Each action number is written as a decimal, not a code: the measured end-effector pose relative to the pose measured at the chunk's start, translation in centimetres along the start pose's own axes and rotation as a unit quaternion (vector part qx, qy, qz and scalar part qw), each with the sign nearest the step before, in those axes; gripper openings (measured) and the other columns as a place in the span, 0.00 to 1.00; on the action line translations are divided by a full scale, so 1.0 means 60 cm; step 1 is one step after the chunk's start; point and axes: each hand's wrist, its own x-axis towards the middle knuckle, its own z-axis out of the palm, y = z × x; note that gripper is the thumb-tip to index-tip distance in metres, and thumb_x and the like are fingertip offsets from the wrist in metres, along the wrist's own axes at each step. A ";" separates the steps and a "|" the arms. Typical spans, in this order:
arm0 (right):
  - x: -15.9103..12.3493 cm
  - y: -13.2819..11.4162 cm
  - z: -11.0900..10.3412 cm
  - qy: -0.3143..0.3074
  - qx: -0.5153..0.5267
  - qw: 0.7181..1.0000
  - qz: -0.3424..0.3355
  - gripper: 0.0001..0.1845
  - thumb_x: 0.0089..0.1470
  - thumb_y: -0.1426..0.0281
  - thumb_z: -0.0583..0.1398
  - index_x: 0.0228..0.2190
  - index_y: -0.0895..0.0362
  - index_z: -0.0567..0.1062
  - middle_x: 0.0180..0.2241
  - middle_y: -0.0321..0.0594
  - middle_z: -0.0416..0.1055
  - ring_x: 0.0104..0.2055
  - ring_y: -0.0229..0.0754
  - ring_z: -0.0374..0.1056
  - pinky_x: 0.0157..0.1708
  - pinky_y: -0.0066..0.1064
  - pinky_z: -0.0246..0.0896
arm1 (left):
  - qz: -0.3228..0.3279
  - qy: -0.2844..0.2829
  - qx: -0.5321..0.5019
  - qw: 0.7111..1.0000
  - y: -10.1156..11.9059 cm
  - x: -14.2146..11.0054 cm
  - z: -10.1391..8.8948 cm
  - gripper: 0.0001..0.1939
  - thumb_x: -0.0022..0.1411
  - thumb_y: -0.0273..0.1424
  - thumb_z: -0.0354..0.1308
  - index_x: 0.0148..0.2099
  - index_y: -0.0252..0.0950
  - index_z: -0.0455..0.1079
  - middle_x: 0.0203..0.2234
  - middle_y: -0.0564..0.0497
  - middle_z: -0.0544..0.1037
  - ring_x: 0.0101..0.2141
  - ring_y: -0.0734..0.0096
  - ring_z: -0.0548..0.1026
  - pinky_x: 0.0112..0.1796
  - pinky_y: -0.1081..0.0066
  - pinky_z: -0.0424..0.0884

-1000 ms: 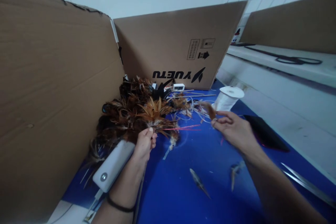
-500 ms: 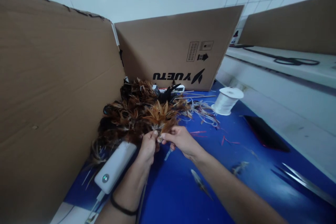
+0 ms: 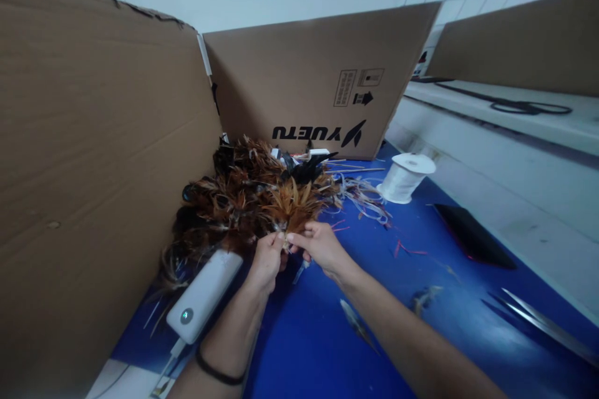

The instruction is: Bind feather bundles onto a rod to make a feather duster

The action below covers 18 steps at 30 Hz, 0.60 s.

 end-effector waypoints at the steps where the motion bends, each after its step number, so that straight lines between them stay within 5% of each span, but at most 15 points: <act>1: 0.000 0.001 0.001 0.003 0.001 1.000 -0.002 0.14 0.37 0.65 0.64 0.24 0.62 0.70 0.16 0.35 0.69 0.16 0.33 0.63 0.09 0.19 0.50 | 0.003 -0.004 0.003 1.000 0.000 0.000 0.000 0.19 0.52 0.46 0.54 0.25 0.33 0.60 0.13 0.59 0.57 0.12 0.87 0.48 0.13 0.81 0.40; 18: 0.004 0.027 0.012 0.043 -0.034 0.997 -0.053 0.12 0.39 0.65 0.62 0.23 0.58 0.66 0.16 0.33 0.67 0.16 0.34 0.62 0.08 0.20 0.52 | -0.002 0.010 0.023 1.000 -0.003 0.003 -0.003 0.19 0.53 0.43 0.54 0.22 0.34 0.57 0.10 0.61 0.53 0.11 0.87 0.48 0.14 0.81 0.41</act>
